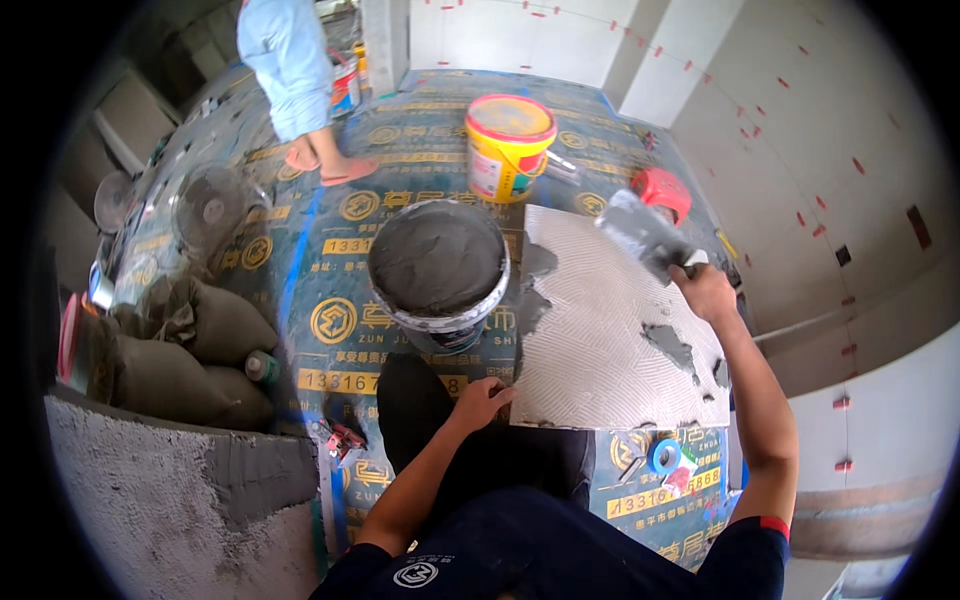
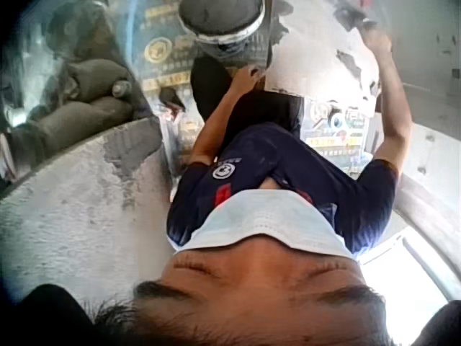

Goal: The person applies mortar to the back of a large tile using a trowel, then lifts the tile and presses it into a corner of the wall.

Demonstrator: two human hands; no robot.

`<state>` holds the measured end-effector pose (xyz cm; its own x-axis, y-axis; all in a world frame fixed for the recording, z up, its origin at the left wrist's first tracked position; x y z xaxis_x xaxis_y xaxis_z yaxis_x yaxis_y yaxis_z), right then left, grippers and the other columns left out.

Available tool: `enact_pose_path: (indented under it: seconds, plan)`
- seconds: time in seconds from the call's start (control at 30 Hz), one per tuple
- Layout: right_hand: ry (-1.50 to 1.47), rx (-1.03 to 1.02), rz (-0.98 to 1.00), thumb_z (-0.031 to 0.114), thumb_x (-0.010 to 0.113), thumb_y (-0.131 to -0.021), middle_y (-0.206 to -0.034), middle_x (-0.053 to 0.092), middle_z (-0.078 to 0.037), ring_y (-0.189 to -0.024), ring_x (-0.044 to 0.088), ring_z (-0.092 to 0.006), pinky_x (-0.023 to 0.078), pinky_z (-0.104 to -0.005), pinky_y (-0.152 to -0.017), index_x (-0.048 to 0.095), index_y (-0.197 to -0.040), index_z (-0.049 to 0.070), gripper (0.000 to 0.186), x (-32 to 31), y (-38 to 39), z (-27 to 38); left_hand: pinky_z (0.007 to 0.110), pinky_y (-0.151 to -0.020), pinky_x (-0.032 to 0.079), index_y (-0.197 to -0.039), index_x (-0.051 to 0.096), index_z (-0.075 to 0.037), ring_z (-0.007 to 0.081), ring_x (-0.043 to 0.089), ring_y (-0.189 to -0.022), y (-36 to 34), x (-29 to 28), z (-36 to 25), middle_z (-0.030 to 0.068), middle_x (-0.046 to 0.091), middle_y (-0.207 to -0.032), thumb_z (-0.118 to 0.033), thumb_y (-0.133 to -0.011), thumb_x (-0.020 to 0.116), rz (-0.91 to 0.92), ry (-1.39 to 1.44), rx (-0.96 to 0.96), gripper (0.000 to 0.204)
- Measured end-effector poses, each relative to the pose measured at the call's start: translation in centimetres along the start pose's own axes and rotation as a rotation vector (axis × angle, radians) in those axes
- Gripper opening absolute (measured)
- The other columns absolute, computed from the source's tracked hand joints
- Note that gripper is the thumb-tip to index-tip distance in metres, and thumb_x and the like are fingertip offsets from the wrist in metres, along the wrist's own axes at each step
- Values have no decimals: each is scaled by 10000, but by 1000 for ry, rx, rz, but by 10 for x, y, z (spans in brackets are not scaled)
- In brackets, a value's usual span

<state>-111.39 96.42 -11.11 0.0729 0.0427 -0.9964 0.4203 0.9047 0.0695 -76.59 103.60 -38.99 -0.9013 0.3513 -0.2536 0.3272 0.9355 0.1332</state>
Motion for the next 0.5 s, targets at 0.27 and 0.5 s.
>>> enact_pose_path:
  seconds: [0.27,0.5]
  plan:
    - [438,-636,-180,454,556,-832,-874,683,-167,-854,668,-308,510,-442,-792,681,-839,48,424,0,-34,239,307,-657,548,-901,612,60,227,645,-742,228,-284,-129,150,649,-837,-126,-856,661,-1219,-342,382,198]
    - [1004,-978,-257,250,479,-864,-949,697,-94,-920,651,-249,454,-402,-848,691,-949,102,272,47,-56,388,327,-776,620,-1013,552,116,273,678,-856,426,-364,-227,226,648,-962,14,-838,652,-1928,-1471,776,226]
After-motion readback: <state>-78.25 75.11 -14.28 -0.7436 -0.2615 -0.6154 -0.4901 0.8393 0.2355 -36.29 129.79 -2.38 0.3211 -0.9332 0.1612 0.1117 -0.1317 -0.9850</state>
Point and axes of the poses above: each hand's wrist, its own y-axis away from the middle knuckle, its own x-axis out of the palm, z = x × y, the point moved 10 cm from there along -y, towards the middle knuckle
